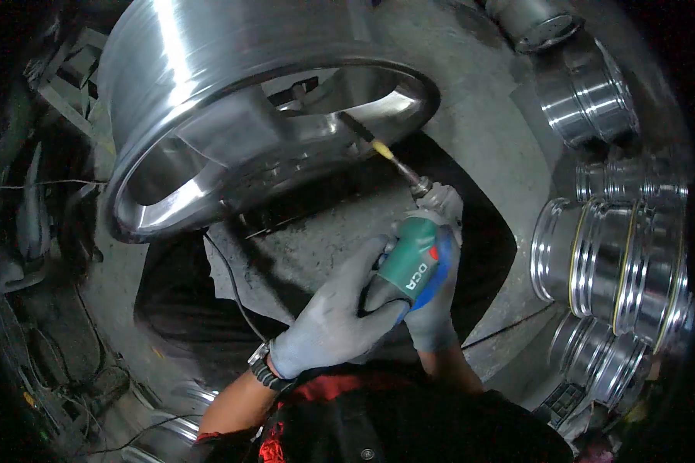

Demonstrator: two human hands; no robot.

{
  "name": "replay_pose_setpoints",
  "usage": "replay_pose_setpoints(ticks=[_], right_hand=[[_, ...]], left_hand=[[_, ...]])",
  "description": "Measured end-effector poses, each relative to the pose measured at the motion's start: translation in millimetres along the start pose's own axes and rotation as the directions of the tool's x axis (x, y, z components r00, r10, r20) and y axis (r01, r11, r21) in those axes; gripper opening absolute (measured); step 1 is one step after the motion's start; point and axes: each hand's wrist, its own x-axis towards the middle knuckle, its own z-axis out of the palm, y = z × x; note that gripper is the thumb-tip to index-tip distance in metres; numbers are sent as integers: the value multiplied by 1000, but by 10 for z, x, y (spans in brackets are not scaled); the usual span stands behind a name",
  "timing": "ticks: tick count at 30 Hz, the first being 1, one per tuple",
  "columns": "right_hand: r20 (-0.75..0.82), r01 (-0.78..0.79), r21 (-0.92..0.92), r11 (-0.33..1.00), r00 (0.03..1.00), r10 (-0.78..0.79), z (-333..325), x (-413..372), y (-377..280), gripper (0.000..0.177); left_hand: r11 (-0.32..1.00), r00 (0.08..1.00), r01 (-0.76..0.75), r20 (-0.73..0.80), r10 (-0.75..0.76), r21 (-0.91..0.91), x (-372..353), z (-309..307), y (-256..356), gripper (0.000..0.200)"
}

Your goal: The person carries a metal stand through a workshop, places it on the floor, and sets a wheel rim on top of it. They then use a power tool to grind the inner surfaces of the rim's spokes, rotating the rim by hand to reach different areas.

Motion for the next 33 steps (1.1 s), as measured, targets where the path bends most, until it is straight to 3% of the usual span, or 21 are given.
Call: replay_pose_setpoints(ticks=[1, 3, 4, 6, 8, 13, 15, 19, 21, 24, 26, 31, 33], right_hand=[[-3, 1, -1, 1000, 1000, -1, -9, 10, -10, 42], [-19, 229, -209, 951, 971, -238, -17, 35, -47, 42], [-22, 231, -213, 949, 970, -241, -14, 56, -103, 42], [-152, 109, -54, 993, 982, -116, -20, 110, -250, 40], [-168, 149, -74, 986, 973, -160, -80, 166, -294, 39], [-214, 208, -172, 963, 946, -243, -95, 167, -238, 44], [-213, 105, -50, 993, 970, -113, -90, 160, -189, 43], [-176, 67, -110, 992, 981, -86, -90, 93, 13, 44], [-77, -24, 113, 993, 996, 32, -15, 35, 60, 46], [-39, -64, 232, 971, 996, 76, -21, 58, 191, 49], [-37, -47, 221, 974, 998, 57, -1, 74, 188, 46], [-77, 35, 162, 986, 997, -23, -105, 136, 117, 42], [-11, 178, 31, 984, 984, -177, -181, 158, 68, 42]], left_hand=[[1000, 1000, 6, 25, -5, -24, 57, 7, 35, 83], [999, 998, 11, 55, -8, -52, 165, 48, 58, 82], [999, 998, -23, 53, 25, -46, 220, 75, 51, 80], [997, 997, -59, 49, 61, -42, 320, 114, 56, 79], [986, 987, -156, 37, 158, -53, 395, 128, 55, 76], [989, 988, -145, 59, 145, -4, 407, 107, 82, 78], [989, 988, -144, 52, 144, 8, 345, 91, 52, 79], [995, 995, -98, 25, 98, 9, 166, 47, 19, 80], [995, 996, -89, 6, 89, 40, 75, 38, 3, 80], [998, 1000, -1, -6, 1, 58, -31, 53, 14, 81], [994, 996, 67, -62, -62, 82, -60, 95, 33, 81], [994, 999, -6, -51, 12, 107, 83, 196, 31, 81], [991, 997, -65, -45, 70, 113, 196, 234, 41, 81]])
